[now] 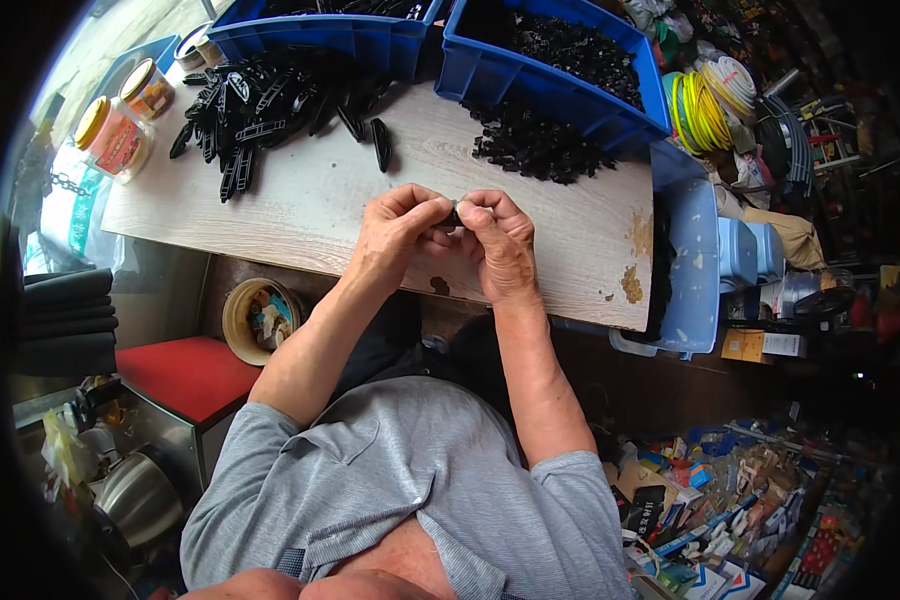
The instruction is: Assembling and inspecting small black plastic components at a workbench.
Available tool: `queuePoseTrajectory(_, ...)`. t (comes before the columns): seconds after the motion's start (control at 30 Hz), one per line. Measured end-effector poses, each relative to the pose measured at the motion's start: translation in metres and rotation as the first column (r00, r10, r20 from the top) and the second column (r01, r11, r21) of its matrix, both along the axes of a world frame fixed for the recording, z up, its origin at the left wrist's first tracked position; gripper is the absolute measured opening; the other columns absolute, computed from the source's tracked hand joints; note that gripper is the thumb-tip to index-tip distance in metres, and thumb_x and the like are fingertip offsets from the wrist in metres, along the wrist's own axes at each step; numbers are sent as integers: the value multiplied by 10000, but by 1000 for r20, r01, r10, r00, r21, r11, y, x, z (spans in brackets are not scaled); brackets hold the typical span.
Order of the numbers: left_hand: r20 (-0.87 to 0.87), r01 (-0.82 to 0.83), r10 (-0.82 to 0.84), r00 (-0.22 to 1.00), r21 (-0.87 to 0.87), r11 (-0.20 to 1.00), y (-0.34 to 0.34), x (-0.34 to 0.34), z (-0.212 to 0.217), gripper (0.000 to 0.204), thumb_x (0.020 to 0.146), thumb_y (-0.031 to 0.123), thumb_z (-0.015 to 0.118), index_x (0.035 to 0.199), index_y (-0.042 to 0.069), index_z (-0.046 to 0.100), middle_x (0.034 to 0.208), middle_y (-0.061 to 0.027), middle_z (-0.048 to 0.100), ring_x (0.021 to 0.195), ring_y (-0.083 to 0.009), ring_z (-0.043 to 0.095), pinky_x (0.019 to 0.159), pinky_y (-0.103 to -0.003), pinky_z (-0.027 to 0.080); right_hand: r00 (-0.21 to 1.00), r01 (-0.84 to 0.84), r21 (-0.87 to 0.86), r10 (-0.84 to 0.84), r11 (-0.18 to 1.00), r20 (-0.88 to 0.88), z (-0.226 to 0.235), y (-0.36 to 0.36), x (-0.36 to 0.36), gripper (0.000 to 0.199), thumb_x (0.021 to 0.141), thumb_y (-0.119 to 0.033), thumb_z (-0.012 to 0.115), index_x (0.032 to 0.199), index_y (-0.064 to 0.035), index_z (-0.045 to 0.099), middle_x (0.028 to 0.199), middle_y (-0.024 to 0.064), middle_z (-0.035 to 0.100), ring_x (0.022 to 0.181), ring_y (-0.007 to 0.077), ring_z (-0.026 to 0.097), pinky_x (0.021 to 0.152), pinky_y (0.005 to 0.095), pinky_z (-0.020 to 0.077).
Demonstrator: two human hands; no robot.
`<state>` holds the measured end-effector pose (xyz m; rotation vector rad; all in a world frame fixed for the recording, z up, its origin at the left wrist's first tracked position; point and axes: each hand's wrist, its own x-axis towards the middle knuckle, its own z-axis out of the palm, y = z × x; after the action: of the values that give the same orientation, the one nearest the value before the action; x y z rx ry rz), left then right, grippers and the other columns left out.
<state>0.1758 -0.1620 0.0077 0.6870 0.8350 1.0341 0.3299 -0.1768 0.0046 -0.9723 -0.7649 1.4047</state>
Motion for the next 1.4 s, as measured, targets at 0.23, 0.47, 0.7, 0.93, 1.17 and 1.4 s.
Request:
queuePoseTrajectory(0.23, -7, -64, 64, 998, 27, 998, -4, 1, -3, 101, 911, 97, 675, 910, -4, 670, 792, -60, 672, 625, -82, 616, 574, -215, 528, 962, -88, -146, 123, 985, 245, 10, -2, 9, 285, 905, -351, 693, 839, -85, 616, 656, -30, 530, 495, 61, 451, 493, 223, 390)
queuePoseTrajectory(0.47, -5, 63, -63, 998, 134, 989, -8, -10, -10, 182, 932, 131, 700, 1044, -7, 658, 813, -44, 675, 641, -74, 632, 623, -208, 537, 949, -160, -124, 187, 979, 255, 19, -8, 6, 321, 908, -366, 659, 759, -91, 590, 593, -18, 495, 464, 73, 423, 445, 251, 373)
queuePoseTrajectory(0.7, -27, 99, -95, 995, 176, 979, -10, -12, -12, 237, 936, 122, 697, 1121, -15, 639, 846, -39, 675, 704, -71, 643, 694, -214, 534, 953, -123, -155, 160, 980, 258, 18, -8, 1, 289, 906, -344, 662, 793, -84, 603, 598, -19, 505, 477, 66, 437, 450, 243, 356)
queuePoseTrajectory(0.93, 20, 85, -92, 996, 233, 969, -10, -11, -19, 249, 925, 64, 680, 1150, -27, 628, 881, -38, 671, 769, -90, 645, 722, -236, 548, 976, -62, -93, 80, 994, 205, 5, -8, 3, 265, 891, -305, 727, 1015, -83, 651, 686, -25, 580, 533, 60, 514, 506, 201, 441)
queuePoseTrajectory(1.17, -45, 102, -94, 995, 235, 967, -10, -8, -13, 254, 908, 43, 686, 1146, -37, 644, 943, -53, 684, 826, -97, 653, 754, -241, 556, 999, -52, 12, 52, 999, 11, -6, -10, 5, 174, 915, -107, 723, 1074, -71, 664, 817, 21, 682, 629, 102, 634, 605, 255, 554)
queuePoseTrajectory(1.4, -87, 131, -114, 990, 225, 966, -7, -9, -11, 254, 896, 50, 701, 1131, -38, 656, 922, -52, 689, 812, -93, 645, 743, -241, 544, 999, -16, 44, 18, 999, -41, -13, -10, 5, 136, 909, -107, 738, 1026, -68, 681, 872, 26, 690, 646, 123, 638, 629, 258, 557)
